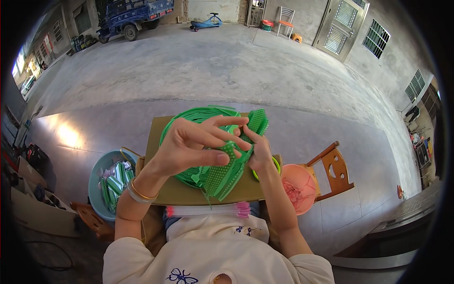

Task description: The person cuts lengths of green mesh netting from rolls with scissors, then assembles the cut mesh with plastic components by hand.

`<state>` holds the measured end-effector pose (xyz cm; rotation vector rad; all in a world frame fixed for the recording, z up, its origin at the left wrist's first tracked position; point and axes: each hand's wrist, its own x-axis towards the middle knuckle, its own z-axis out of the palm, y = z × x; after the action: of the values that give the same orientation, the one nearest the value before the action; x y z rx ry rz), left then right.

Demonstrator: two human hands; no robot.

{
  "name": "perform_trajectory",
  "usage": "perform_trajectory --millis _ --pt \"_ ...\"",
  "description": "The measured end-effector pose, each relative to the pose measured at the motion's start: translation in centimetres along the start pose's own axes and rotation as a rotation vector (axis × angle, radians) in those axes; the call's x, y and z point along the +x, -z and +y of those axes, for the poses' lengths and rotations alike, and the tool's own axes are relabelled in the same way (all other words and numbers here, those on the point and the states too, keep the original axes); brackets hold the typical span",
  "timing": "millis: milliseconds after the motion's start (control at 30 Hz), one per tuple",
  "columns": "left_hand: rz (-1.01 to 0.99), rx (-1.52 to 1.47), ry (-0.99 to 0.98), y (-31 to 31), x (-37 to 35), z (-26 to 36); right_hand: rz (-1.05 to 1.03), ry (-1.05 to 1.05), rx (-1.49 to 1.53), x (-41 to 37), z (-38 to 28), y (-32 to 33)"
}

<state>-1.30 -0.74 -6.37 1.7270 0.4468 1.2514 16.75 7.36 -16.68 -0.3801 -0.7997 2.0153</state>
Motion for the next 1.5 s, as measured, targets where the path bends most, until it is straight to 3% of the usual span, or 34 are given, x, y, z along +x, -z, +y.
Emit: perform_trajectory --millis 100,200,233,333,433,533,633,933,1133,1233,1500 --pt "0.167 0.014 0.130 -1.1 1.0 -1.3 -0.043 -0.099 0.036 -0.5 1.3 -1.3" --pt "0.316 0.085 0.237 -1.4 1.7 -3.0 -0.164 -0.169 0.280 -1.1 2.2 -2.3" --pt "0.353 0.118 0.265 -1.2 1.8 -3.7 -0.198 -0.217 0.123 -1.5 1.8 -2.9" --pt "0.389 0.262 0.236 -0.9 1.8 -4.7 -0.059 -0.191 0.125 -1.8 1.9 -4.5" --pt "0.434 0.184 0.403 -1.2 1.7 -3.2 -0.362 -0.182 0.122 -1.3 1.7 -3.5" --pt "0.411 0.042 0.339 -0.9 1.5 -3.9 -0.437 -0.193 0.108 -1.4 1.4 -3.2" --pt "0.384 -0.031 0.417 -0.4 1.4 -3.7 -0.455 -0.172 0.098 -1.7 1.2 -4.0" --pt "0.318 0.040 0.405 0.4 1.9 -3.8 -0.413 -0.283 -0.185 -2.0 -0.8 -3.3" --pt "0.372 0.116 0.399 0.0 2.1 -3.6 -0.428 -0.325 -0.006 -2.0 -0.7 -3.9" --pt "0.389 0.106 0.352 0.1 2.0 -4.3 -0.395 -0.341 -0.061 -2.2 -0.9 -4.6" --pt "0.223 -0.091 0.562 0.8 1.6 -3.5 -0.387 -0.373 -0.277 -2.5 -0.9 -4.4"
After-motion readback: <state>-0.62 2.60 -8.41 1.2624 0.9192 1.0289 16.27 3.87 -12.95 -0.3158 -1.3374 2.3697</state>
